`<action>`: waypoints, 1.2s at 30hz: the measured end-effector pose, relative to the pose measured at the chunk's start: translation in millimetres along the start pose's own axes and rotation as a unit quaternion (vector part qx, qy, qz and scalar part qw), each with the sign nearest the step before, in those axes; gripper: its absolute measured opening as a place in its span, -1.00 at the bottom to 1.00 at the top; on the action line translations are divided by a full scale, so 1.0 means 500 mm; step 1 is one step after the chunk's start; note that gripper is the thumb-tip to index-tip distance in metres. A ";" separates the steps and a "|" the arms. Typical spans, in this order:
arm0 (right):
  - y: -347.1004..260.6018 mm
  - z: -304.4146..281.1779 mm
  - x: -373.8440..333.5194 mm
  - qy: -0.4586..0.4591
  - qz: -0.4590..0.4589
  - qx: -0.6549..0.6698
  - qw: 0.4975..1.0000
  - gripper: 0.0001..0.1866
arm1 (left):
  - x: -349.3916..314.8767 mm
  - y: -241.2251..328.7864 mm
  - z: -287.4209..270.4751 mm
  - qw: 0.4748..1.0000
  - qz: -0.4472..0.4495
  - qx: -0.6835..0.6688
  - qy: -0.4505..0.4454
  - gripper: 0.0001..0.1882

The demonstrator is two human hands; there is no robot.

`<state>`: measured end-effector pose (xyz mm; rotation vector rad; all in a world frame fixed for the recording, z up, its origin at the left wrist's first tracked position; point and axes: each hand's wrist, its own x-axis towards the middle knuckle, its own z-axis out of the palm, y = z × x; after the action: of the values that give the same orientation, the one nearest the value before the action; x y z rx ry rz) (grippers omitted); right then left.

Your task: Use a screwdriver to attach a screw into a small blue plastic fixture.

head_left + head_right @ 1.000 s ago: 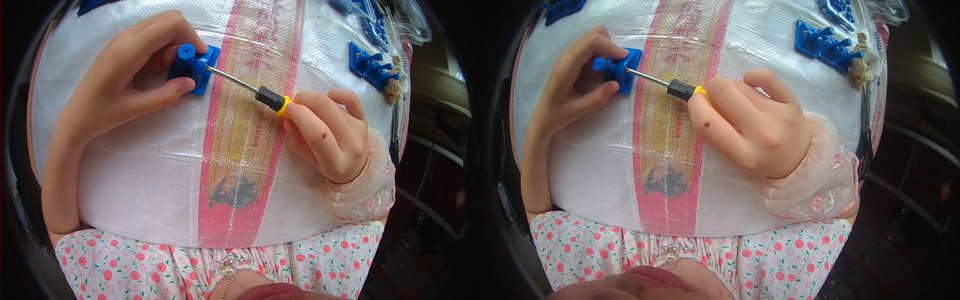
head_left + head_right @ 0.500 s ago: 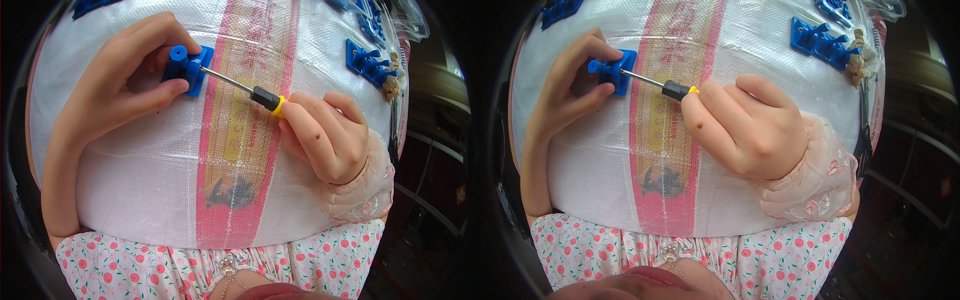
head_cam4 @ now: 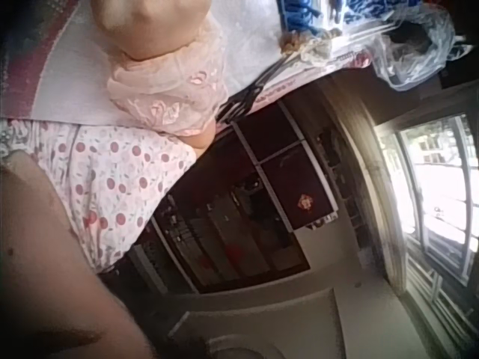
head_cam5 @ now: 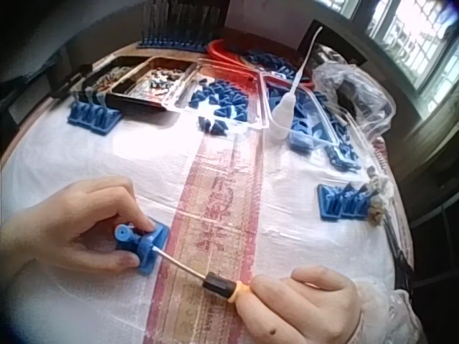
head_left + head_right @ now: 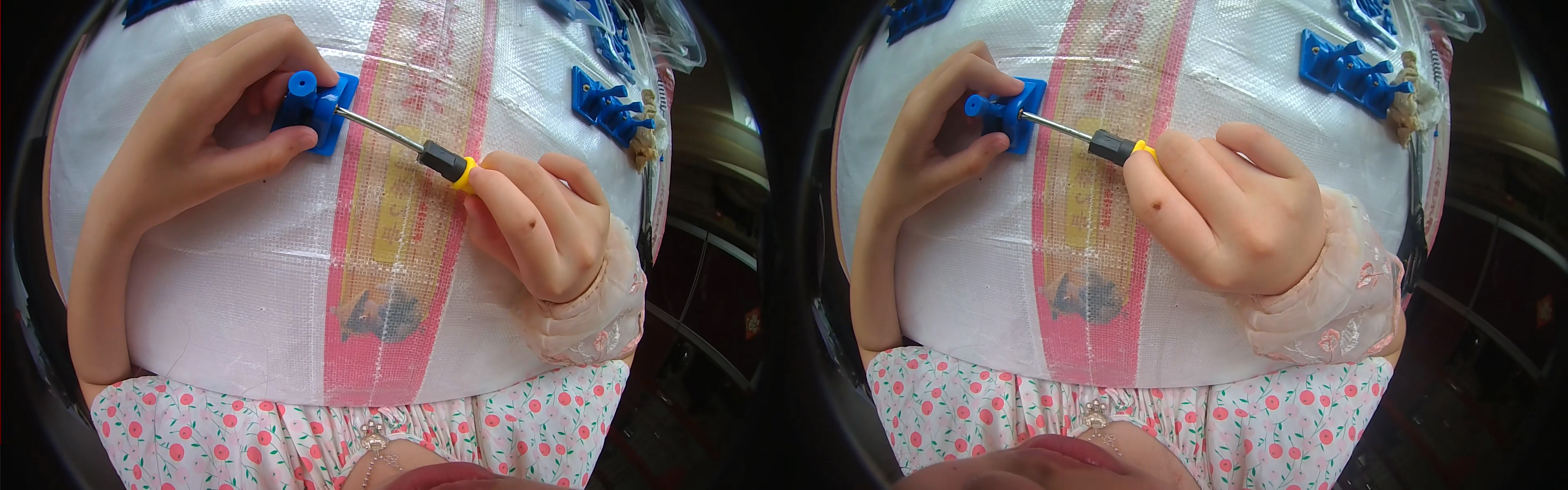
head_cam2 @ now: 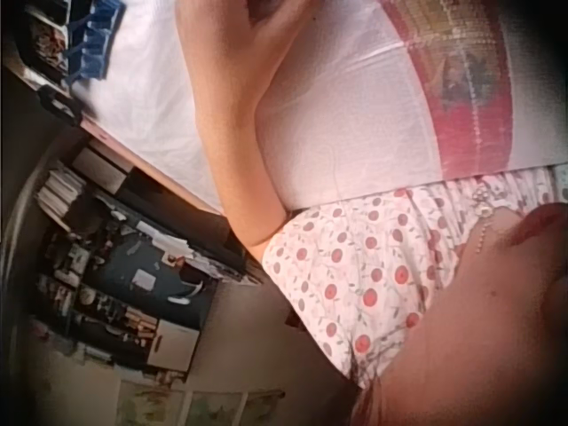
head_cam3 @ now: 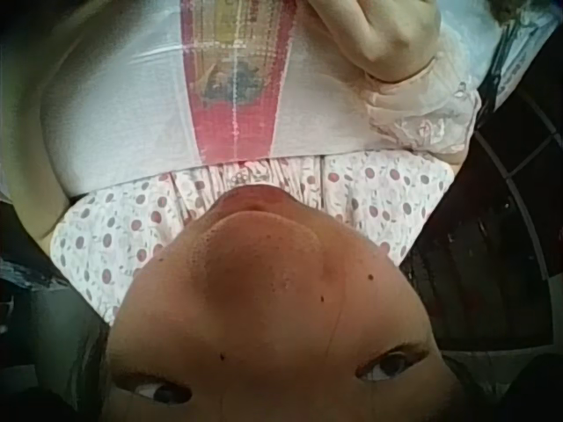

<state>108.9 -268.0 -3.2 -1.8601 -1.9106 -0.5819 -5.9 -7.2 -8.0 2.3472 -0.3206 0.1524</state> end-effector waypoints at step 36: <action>0.042 -0.022 -0.010 -0.071 0.190 0.367 0.908 -0.50 | -0.002 -0.014 -0.008 1.000 0.013 0.002 -0.008 -0.67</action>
<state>130.2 -277.9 3.6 -1.6932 -1.4685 0.3714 -4.9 0.5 -9.9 2.3489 -0.3605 0.1463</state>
